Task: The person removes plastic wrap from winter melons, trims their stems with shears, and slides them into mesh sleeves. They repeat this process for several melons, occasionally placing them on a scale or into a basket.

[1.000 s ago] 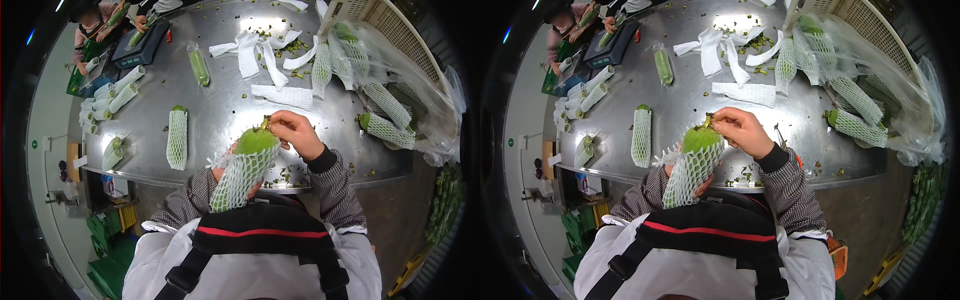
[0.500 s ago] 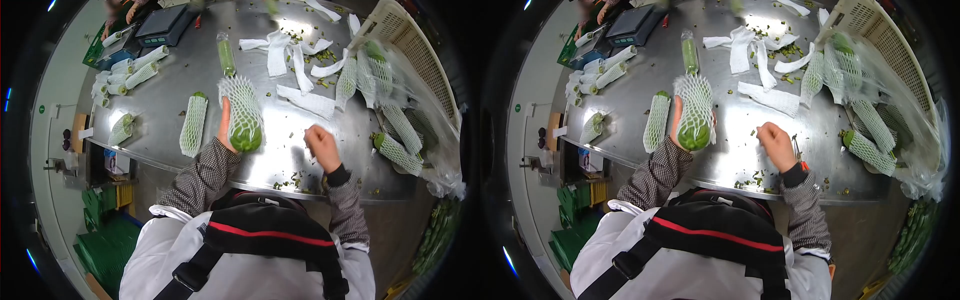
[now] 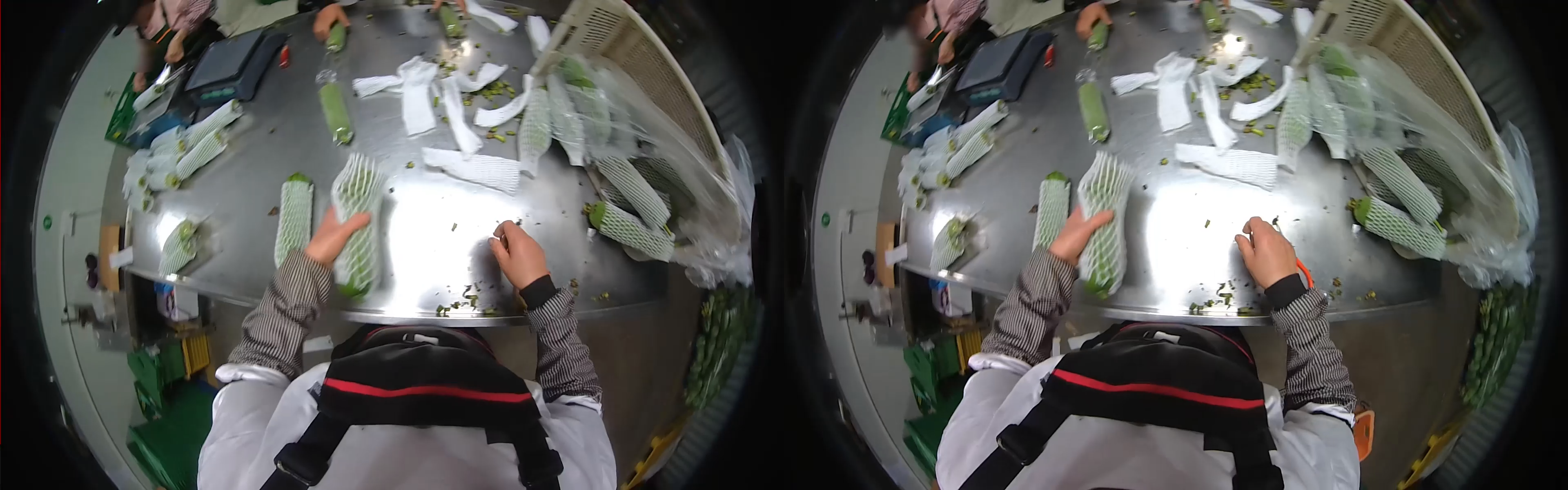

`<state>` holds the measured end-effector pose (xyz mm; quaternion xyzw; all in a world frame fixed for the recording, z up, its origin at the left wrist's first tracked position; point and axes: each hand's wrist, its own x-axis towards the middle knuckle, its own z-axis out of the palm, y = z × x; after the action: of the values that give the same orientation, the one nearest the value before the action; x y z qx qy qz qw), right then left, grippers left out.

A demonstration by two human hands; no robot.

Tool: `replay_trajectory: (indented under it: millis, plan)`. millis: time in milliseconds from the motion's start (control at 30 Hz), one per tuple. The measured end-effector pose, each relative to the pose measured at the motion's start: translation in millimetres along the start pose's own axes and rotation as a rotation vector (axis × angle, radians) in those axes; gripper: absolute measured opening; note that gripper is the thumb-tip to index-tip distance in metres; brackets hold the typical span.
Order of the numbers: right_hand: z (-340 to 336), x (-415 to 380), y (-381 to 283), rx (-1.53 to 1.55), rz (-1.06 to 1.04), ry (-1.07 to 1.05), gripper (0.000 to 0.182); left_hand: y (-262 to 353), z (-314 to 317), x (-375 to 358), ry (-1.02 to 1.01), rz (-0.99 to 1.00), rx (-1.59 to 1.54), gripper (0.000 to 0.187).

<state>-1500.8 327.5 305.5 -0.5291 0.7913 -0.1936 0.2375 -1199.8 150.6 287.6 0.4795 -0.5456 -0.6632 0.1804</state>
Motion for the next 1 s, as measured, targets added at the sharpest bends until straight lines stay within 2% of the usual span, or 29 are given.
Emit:
replay_trajectory:
  millis: [33,100,233,367,433,467,533,567,633,667,700,733,767,800,867,933,1000]
  plan:
    - [1.9,0.1,14.9,-0.009,0.030,0.031,0.019,-24.3,-13.0,8.5,0.120,0.220,0.414,0.071]
    - [4.8,-0.9,42.8,-0.155,-0.002,0.035,0.027,-11.7,-4.0,-8.6,0.376,0.057,0.955,0.083]
    - [-5.5,31.4,70.9,-0.118,0.188,0.116,0.036,-72.3,-28.2,2.3,0.458,0.247,1.160,0.090]
    - [-17.9,115.4,90.6,-0.102,0.269,0.324,0.057,-37.9,-5.0,-9.3,0.559,0.335,1.208,0.086]
    - [-23.1,165.5,95.8,-0.100,0.403,0.287,0.074,-21.6,9.1,-10.1,0.500,0.461,1.136,0.083]
    - [-17.5,187.9,100.0,-0.092,0.394,0.309,0.074,-17.5,17.4,-11.3,0.513,0.483,1.139,0.083]
    - [-1.2,233.3,117.8,-0.203,0.525,0.424,0.085,-13.4,39.3,-11.8,0.377,0.475,0.922,0.079]
    - [-2.3,249.4,124.2,-0.125,0.562,0.300,0.091,-10.6,50.9,-11.7,0.381,0.484,0.927,0.079]
    - [-2.6,256.5,123.1,-0.111,0.545,0.342,0.086,-9.6,70.7,-16.0,0.269,0.336,0.741,0.074]
    - [0.5,254.8,122.7,-0.108,0.527,0.377,0.082,-14.2,75.6,-15.0,0.270,0.323,0.743,0.074]
    - [-6.1,244.6,118.9,0.080,0.526,0.428,0.067,-21.4,79.3,-11.6,0.162,0.241,0.527,0.070]
    - [-7.9,235.9,121.9,0.074,0.518,0.416,0.067,-20.8,84.8,-9.2,0.061,0.165,0.305,0.067]
    - [-6.6,221.2,127.8,0.555,0.404,0.321,0.063,-16.4,89.9,-8.6,-0.009,0.168,0.250,0.058]
    - [-2.1,202.9,128.7,1.029,0.282,0.205,0.058,-13.8,93.8,-2.9,0.000,0.154,0.239,0.058]
    - [4.0,150.0,109.1,1.475,0.294,0.055,0.053,-9.0,100.8,12.9,-0.217,-0.014,-0.045,0.052]
    - [12.8,97.0,78.3,1.477,0.271,0.060,0.056,10.3,119.0,24.2,-0.292,-0.164,-0.242,0.052]
    - [16.2,53.6,44.0,1.308,0.126,0.050,0.060,17.0,138.2,37.8,-0.322,-0.225,-0.440,0.057]
